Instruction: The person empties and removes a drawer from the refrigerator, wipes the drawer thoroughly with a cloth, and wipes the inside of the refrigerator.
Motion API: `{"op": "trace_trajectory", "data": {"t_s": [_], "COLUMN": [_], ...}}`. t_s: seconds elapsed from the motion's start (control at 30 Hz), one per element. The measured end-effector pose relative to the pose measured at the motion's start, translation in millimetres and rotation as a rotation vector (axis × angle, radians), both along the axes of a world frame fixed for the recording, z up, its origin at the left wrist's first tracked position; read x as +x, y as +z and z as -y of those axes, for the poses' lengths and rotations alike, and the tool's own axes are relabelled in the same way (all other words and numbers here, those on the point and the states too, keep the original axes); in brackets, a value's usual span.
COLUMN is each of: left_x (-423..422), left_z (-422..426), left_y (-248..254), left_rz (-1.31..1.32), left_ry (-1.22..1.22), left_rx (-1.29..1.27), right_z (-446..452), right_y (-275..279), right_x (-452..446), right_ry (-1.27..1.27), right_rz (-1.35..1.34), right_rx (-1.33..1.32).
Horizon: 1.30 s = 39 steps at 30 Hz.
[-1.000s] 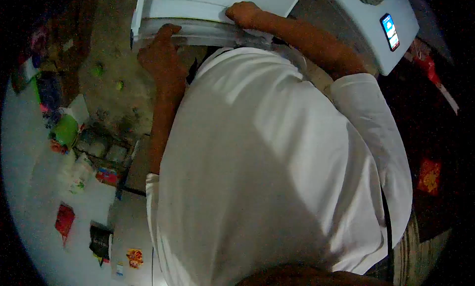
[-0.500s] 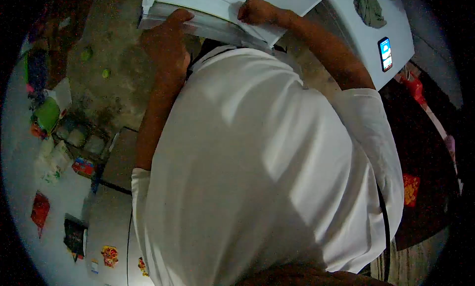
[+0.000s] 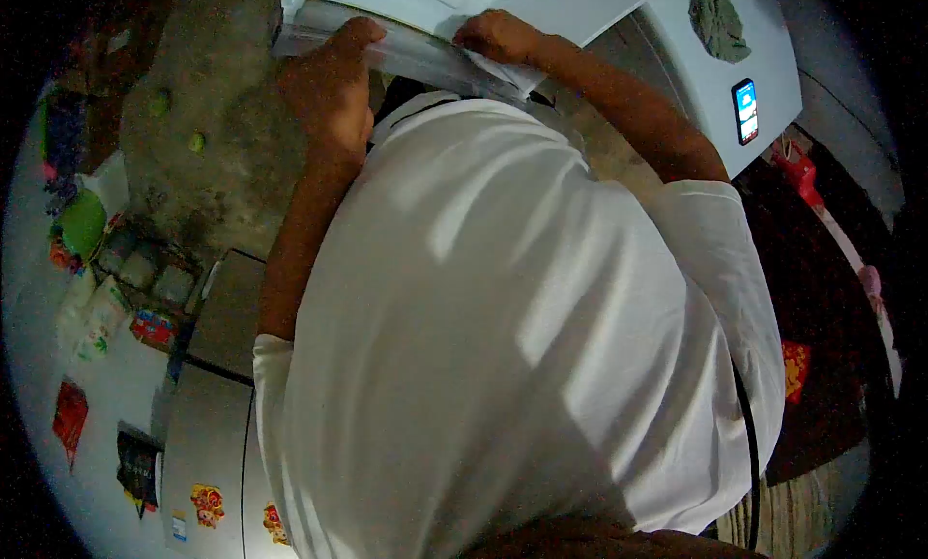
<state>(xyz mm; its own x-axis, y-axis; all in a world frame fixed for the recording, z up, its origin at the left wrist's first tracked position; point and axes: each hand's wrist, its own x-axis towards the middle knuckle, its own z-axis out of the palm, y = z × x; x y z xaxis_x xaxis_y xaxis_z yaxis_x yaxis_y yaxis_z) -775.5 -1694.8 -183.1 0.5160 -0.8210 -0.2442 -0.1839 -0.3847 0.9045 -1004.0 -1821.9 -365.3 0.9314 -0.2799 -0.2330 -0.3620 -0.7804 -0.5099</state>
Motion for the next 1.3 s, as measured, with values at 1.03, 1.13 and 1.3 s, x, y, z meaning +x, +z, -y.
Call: {"op": "trace_trajectory", "data": {"t_s": [1.03, 1.13, 1.3], "left_x": [17, 18, 1], "left_z": [47, 45, 48], "left_y": [-37, -29, -23], "left_rz": [0.551, 0.931, 0.908], "left_ry": [-0.4, -0.494, -0.4], "left_rx": [-0.35, -0.225, -0.004], "right_z": [-15, -19, -23], "right_y": [29, 35, 20], "right_x": [3, 12, 6], "right_ry": [-0.006, -0.073, -0.176], "right_rz": [-0.092, -0.218, -0.174], "right_rx": [-0.109, -0.05, -0.104]}}
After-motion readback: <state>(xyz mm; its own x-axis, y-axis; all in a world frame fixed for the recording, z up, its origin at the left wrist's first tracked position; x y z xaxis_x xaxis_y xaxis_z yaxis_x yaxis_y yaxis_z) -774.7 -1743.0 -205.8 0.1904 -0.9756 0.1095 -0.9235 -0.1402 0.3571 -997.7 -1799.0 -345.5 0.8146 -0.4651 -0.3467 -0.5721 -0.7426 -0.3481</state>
